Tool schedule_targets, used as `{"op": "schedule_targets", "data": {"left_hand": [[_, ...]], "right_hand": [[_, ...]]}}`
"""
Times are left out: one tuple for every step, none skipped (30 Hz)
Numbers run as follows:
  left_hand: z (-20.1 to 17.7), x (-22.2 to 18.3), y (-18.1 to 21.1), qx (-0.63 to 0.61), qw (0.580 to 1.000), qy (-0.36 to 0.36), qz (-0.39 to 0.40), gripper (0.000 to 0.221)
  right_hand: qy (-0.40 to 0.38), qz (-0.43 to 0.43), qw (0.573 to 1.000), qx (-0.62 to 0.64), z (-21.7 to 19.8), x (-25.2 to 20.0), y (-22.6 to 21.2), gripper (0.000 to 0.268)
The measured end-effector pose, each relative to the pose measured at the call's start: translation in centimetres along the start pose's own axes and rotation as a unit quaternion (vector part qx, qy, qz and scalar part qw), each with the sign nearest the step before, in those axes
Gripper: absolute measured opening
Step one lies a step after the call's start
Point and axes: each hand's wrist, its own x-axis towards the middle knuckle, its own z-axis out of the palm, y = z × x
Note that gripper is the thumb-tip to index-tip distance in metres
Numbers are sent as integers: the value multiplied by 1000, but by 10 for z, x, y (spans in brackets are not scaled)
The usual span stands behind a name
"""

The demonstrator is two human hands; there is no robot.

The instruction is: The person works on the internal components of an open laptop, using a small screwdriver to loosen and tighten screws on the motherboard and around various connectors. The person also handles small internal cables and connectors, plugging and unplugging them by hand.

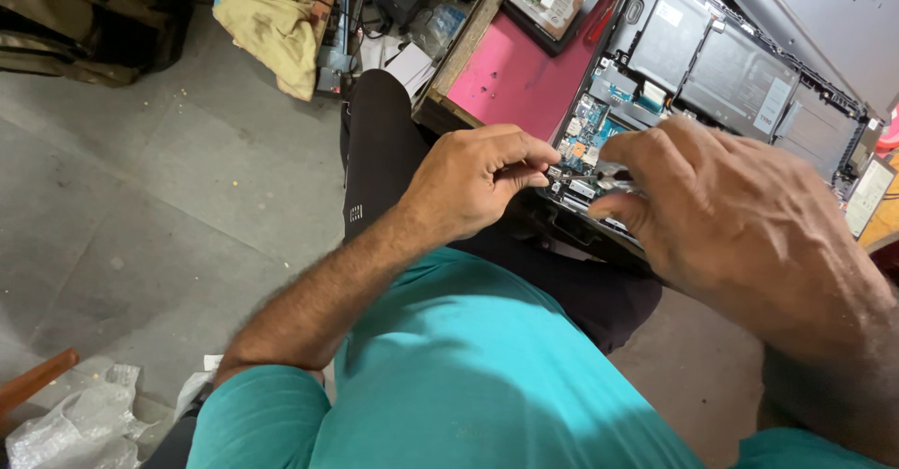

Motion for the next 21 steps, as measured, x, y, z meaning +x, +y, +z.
{"op": "schedule_targets", "data": {"left_hand": [[2,-1,-1,-8,1000,17,-9,18],[4,-3,-3,-15,999,33,-18,16],[6,-4,-4,-16,999,33,-19,16],[8,-5,-5,-43,998,44,-31,15],[9,-7,-6,-71,995,55,-44,13],[10,-8,-7,-71,995,55,-44,13],[11,-10,-8,-63,995,54,-51,12],[11,-10,-8,-55,995,54,-56,12],[11,-11,-9,-54,995,55,-56,12],[12,-12,-9,-63,995,56,-61,12],[13,-12,-9,-73,994,57,-66,12],[14,-12,-10,-72,994,57,-65,12],[14,-11,-10,-85,992,60,-64,12],[15,-11,-10,-98,991,64,-66,11],[15,-12,-10,-98,991,65,-67,11],[15,-12,-9,-81,993,67,-58,12],[15,-12,-9,-65,994,70,-50,12],[14,-12,-8,-65,994,70,-49,12],[14,-12,-8,-47,996,70,-42,13],[13,-12,-7,-28,996,71,-35,13],[13,-12,-7,-27,996,71,-35,13]], "right_hand": [[-73,83,992,-54,-1,-1,-1,40],[-74,83,992,-54,-3,-2,1,40],[15,-14,1000,-2,-6,-5,3,35],[107,-110,987,50,-8,-5,3,37],[107,-112,987,49,-7,-5,3,37],[104,-95,988,62,-5,-3,2,35],[102,-79,989,74,-4,-3,1,39],[102,-80,989,73,-4,-2,0,39],[28,-14,999,18,-3,-1,0,37],[-45,56,997,-37,-3,-1,-1,35],[-45,56,997,-37,-5,-1,1,35],[52,-56,997,2,-7,-1,4,34],[151,-165,974,40,-9,0,5,40],[151,-166,974,41,-8,0,5,40],[159,-148,975,42,-6,0,4,34],[167,-127,977,41,-5,0,4,34],[167,-126,977,41,-3,-1,4,34],[129,-77,989,10,-1,-1,4,31],[90,-28,995,-21,0,-2,5,29],[90,-28,995,-21,0,-3,5,29],[90,-30,995,-8,1,-4,6,26]]}}
